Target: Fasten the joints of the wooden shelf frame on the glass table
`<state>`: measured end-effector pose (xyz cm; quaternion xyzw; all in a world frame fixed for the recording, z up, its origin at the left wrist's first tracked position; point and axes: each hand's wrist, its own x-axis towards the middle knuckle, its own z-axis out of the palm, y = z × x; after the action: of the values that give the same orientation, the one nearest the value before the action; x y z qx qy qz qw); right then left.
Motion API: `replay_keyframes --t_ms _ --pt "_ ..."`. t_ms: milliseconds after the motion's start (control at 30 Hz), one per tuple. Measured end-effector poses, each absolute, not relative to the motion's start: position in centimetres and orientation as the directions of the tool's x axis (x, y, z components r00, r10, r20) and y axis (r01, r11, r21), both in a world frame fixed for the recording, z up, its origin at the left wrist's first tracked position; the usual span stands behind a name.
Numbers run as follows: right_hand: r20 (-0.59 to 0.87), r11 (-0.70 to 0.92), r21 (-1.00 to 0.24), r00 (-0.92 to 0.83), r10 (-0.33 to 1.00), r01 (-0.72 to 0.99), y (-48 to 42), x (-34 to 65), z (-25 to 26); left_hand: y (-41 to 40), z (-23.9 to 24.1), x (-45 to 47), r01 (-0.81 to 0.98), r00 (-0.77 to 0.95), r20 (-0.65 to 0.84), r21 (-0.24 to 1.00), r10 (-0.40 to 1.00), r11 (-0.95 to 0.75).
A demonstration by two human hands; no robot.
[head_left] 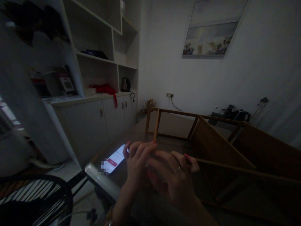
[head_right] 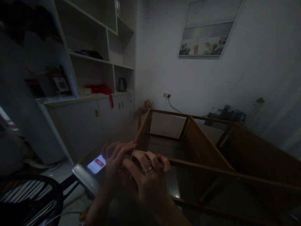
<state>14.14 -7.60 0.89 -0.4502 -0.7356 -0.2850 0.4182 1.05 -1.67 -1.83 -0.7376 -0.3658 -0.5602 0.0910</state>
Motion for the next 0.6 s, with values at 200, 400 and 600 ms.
replay_keyframes --t_ms 200,400,600 --pt "0.868 0.423 0.046 -0.246 0.432 0.905 -7.57 14.19 0.77 -1.81 -1.68 1.19 0.640 0.098 0.896 0.277 0.434 -0.716" --pt "0.833 0.479 -0.029 -0.243 0.496 0.878 -7.85 14.21 1.22 -1.84 -1.64 1.06 0.626 0.123 0.890 0.274 0.440 -0.730" --pt "0.813 0.519 -0.095 -0.235 0.533 0.849 -7.79 14.22 1.11 -1.63 -1.73 1.07 0.611 0.121 0.903 0.260 0.413 -0.747"
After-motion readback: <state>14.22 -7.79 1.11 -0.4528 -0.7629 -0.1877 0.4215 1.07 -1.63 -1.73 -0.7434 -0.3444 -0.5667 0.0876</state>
